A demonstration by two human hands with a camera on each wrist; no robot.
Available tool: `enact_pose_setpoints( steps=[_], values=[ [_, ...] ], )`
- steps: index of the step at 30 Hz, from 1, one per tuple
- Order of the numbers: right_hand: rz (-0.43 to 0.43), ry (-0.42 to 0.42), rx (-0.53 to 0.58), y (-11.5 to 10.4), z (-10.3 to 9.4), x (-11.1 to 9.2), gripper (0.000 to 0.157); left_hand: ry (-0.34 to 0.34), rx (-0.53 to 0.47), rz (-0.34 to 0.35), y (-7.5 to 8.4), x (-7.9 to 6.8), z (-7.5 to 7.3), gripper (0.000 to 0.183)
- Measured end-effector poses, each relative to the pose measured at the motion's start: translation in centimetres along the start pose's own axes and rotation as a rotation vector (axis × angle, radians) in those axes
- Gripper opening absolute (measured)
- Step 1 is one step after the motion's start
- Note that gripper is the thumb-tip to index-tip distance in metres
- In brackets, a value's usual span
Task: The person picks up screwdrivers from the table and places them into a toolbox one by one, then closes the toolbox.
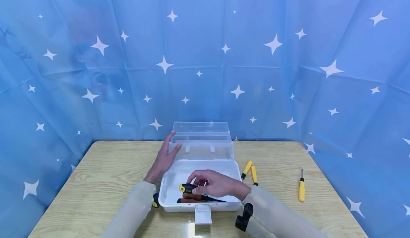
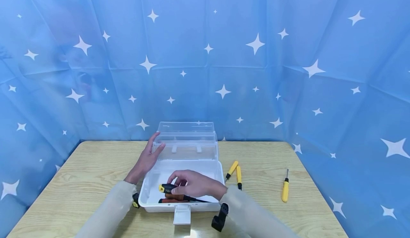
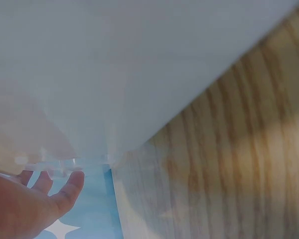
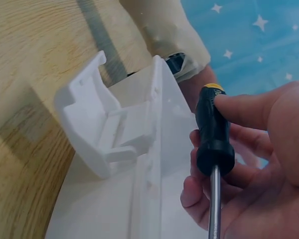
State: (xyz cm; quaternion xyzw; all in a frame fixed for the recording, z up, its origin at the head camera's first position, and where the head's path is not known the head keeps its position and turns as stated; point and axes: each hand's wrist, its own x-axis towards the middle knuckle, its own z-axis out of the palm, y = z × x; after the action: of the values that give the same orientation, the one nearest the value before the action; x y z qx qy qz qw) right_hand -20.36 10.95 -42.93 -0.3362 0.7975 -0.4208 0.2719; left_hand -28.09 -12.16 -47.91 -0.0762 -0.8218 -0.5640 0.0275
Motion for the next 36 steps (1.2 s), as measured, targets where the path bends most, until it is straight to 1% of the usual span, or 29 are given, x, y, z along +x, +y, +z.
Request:
enact_pose_setpoints(
  steps=[9,16,20,23,25,28,32,36],
  values=[
    [0.009,0.003,-0.027,0.4,0.6,0.6,0.02,-0.015,-0.025,-0.048,0.1,-0.3,0.0,0.067],
    [0.031,0.008,-0.027,0.8,1.2,0.8,0.019,-0.016,-0.022,-0.039,-0.1,-0.1,0.0,0.066],
    [0.036,0.007,-0.026,1.1,1.5,1.0,0.02,-0.018,-0.03,-0.054,0.0,-0.2,0.0,0.066],
    [0.057,0.015,-0.029,1.4,1.6,1.1,0.02,-0.014,-0.026,-0.055,0.0,-0.2,0.0,0.064],
    [0.072,0.023,-0.033,1.6,1.7,1.1,0.02,-0.007,-0.018,-0.043,-0.1,-0.1,0.1,0.064],
    [0.078,0.033,-0.043,1.8,1.7,1.2,0.02,-0.005,-0.008,-0.038,0.0,-0.2,0.1,0.07],
    [0.076,0.035,-0.06,2.1,1.6,1.3,0.02,-0.009,-0.007,-0.046,0.1,-0.2,0.0,0.083],
    [0.089,0.036,-0.061,2.2,1.6,1.4,0.02,-0.01,-0.002,-0.039,0.0,-0.1,0.0,0.08]
  ],
)
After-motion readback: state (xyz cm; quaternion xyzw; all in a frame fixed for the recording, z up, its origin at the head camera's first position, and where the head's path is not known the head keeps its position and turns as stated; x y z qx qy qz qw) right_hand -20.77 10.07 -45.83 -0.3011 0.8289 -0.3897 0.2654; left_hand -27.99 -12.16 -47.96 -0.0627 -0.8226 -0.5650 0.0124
